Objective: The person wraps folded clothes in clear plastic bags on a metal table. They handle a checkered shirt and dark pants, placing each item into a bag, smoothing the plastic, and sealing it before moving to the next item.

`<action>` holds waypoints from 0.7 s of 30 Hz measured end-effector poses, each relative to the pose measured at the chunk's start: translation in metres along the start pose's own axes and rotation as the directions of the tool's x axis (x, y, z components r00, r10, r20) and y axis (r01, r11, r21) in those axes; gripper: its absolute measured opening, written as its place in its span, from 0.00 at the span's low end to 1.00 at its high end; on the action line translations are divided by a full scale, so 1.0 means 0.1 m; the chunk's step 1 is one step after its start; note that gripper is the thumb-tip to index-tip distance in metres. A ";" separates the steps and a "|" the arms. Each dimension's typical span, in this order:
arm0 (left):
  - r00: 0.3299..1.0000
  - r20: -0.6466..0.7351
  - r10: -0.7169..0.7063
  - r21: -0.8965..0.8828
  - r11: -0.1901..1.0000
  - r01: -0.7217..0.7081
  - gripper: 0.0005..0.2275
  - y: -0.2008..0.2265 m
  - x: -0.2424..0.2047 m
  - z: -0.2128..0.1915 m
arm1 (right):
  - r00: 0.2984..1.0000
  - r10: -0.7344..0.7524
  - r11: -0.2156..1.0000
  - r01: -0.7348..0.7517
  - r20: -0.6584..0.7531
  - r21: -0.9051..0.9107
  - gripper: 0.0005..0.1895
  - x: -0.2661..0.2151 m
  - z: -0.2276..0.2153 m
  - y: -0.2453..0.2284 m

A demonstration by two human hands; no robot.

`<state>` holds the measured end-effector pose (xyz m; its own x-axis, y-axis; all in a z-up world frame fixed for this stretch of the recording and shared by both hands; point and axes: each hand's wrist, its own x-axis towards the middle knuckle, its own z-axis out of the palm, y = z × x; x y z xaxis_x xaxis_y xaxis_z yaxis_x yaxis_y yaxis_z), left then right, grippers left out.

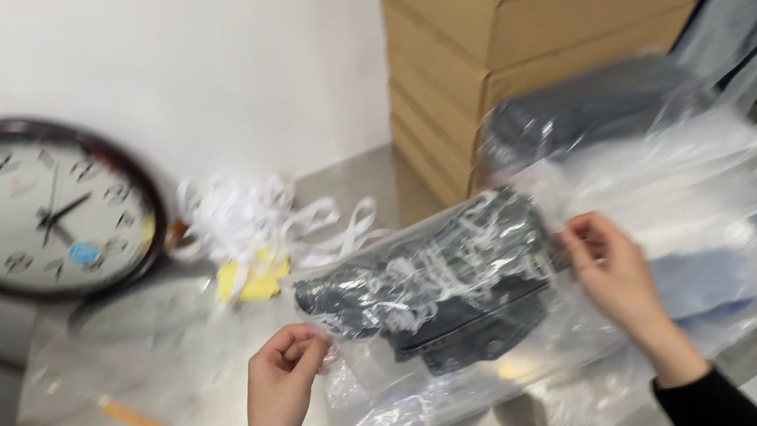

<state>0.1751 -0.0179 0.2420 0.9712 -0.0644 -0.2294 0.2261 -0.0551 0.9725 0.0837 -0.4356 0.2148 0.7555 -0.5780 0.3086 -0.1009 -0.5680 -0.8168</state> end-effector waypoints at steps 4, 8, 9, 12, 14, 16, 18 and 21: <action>0.970 0.163 0.181 -0.127 0.979 -0.161 0.01 0.49 0.22 1.04 | 0.990 -0.050 0.998 0.052 -0.129 0.017 0.03 0.72 -1.11 0.02; 0.914 0.273 0.299 -0.192 0.948 -0.253 0.03 0.96 0.28 2.01 | 0.984 -0.038 0.987 0.064 -0.173 0.148 0.05 1.34 -2.04 0.15; 0.912 0.275 0.304 -0.194 0.947 -0.257 0.03 1.11 0.30 2.22 | 0.983 -0.041 0.987 0.068 -0.178 0.148 0.05 1.53 -2.19 0.16; 0.884 0.260 0.388 -0.134 0.922 -0.364 0.05 1.47 0.37 2.75 | 0.973 -0.040 0.999 0.030 -0.227 -0.044 0.04 2.13 -2.48 0.34; 0.918 0.233 0.320 -0.228 0.936 -0.268 0.04 1.67 0.49 3.04 | 0.978 -0.072 0.995 0.086 -0.198 0.060 0.03 2.68 -2.51 0.62; 0.940 0.194 0.279 -0.185 0.952 -0.245 0.05 1.50 0.75 3.31 | 0.980 -0.060 0.997 0.052 -0.191 -0.050 0.01 3.05 -2.28 1.06; 0.963 0.151 0.224 -0.138 0.969 -0.204 0.10 1.11 1.01 3.50 | 0.983 -0.039 0.987 0.010 -0.178 -0.160 0.04 3.29 -1.97 1.65; 0.990 0.114 0.089 -0.092 0.993 -0.079 0.09 0.77 1.20 3.61 | 0.983 0.135 0.972 -0.155 -0.121 -0.176 0.07 3.54 -1.54 2.38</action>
<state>0.2816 -0.3892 0.2750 0.9726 -0.1818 -0.1446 0.1546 0.0422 0.9871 0.2273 -0.8658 0.2046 0.6510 -0.7159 0.2524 -0.3293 -0.5659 -0.7558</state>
